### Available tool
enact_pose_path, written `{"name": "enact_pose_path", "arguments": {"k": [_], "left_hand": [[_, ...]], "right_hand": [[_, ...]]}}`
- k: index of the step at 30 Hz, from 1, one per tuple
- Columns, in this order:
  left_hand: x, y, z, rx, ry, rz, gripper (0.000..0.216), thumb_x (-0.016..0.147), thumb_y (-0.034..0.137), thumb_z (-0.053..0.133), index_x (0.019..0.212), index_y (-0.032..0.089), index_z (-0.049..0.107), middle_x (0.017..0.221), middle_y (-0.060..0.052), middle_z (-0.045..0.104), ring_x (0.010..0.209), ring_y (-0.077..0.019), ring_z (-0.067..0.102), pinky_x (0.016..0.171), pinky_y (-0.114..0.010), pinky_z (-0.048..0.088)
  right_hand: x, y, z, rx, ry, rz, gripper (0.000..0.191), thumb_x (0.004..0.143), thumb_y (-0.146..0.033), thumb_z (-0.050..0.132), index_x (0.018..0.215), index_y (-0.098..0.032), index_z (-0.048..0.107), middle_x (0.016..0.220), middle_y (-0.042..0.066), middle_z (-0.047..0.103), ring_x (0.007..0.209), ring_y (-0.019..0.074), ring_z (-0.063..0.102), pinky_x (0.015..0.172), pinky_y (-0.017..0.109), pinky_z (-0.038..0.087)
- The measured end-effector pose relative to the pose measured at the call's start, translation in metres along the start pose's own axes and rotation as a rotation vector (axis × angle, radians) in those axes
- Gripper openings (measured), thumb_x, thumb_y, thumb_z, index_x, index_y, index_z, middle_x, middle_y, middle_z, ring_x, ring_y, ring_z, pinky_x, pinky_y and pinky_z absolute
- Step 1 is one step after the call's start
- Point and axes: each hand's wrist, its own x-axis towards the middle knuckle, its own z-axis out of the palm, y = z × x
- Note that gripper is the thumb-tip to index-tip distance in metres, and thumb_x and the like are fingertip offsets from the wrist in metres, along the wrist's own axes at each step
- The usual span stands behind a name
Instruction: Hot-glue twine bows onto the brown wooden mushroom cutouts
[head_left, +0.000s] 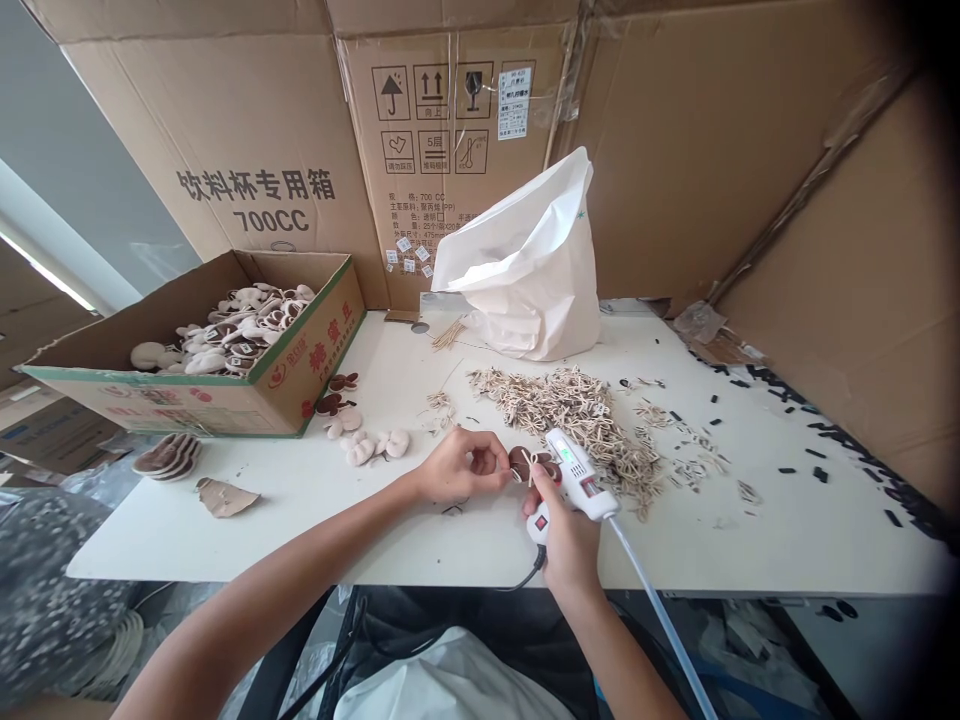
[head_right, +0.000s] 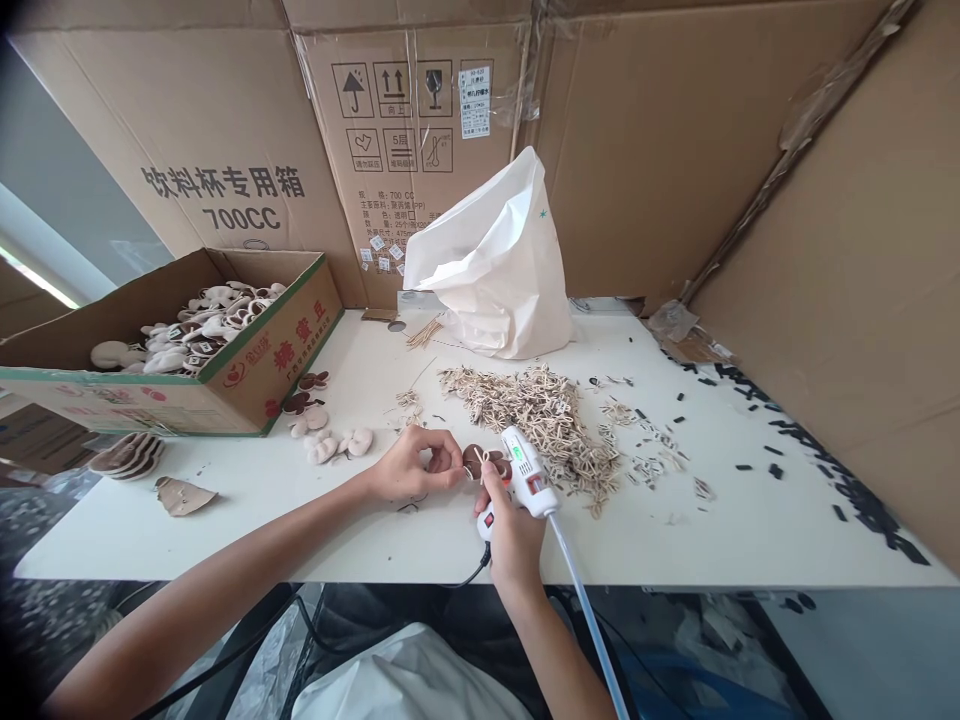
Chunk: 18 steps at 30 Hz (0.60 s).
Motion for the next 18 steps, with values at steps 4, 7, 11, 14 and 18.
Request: {"name": "enact_pose_path", "arguments": {"k": [4,7,11,14,18], "left_hand": [[-0.0001,-0.0003,0.0001,-0.001,0.007,-0.002,0.015,0.086,0.027,0.074,0.089,0.012,0.071,0.059,0.001,0.061,0.053,-0.0087,0.053,0.056,-0.021,0.044],[0.0,-0.0003,-0.0004,-0.001,0.012,0.002,0.014,0.085,0.026,0.074,0.088,0.012,0.071,0.059,0.001,0.061,0.053,-0.0087,0.053,0.056,-0.021,0.045],[0.0002,0.0002,-0.0008,0.001,0.008,0.012,0.013,0.086,0.025,0.073,0.088,0.012,0.071,0.059,0.001,0.061,0.053,-0.0088,0.053,0.056,-0.021,0.044],[0.0002,0.0006,-0.0009,0.003,0.008,0.021,0.012,0.086,0.024,0.073,0.089,0.013,0.07,0.059,0.002,0.061,0.053,-0.0086,0.053,0.057,-0.021,0.044],[0.0001,0.0007,-0.0014,0.004,0.009,0.024,0.01,0.085,0.022,0.072,0.088,0.013,0.07,0.06,0.002,0.061,0.054,-0.0085,0.054,0.057,-0.021,0.045]], "right_hand": [[0.0008,0.0004,-0.0006,0.0,-0.015,-0.005,0.046,0.069,-0.05,0.093,0.094,-0.018,0.072,0.05,-0.004,0.058,0.045,0.0138,0.05,0.042,0.023,0.037],[0.0014,0.0008,-0.001,0.004,-0.02,-0.006,0.047,0.068,-0.05,0.093,0.094,-0.018,0.072,0.05,-0.003,0.058,0.045,0.0139,0.05,0.042,0.023,0.037],[0.0004,0.0002,-0.0007,0.001,-0.02,0.002,0.046,0.069,-0.05,0.093,0.094,-0.017,0.072,0.05,-0.003,0.058,0.045,0.0137,0.05,0.042,0.023,0.037],[-0.0009,-0.0007,-0.0002,0.001,-0.016,0.005,0.047,0.069,-0.05,0.093,0.096,-0.017,0.072,0.05,-0.004,0.058,0.045,0.0135,0.051,0.042,0.023,0.038],[-0.0009,-0.0008,0.0002,0.005,-0.016,0.013,0.049,0.066,-0.051,0.094,0.093,-0.017,0.072,0.05,-0.004,0.058,0.044,0.0134,0.051,0.042,0.023,0.038]]}}
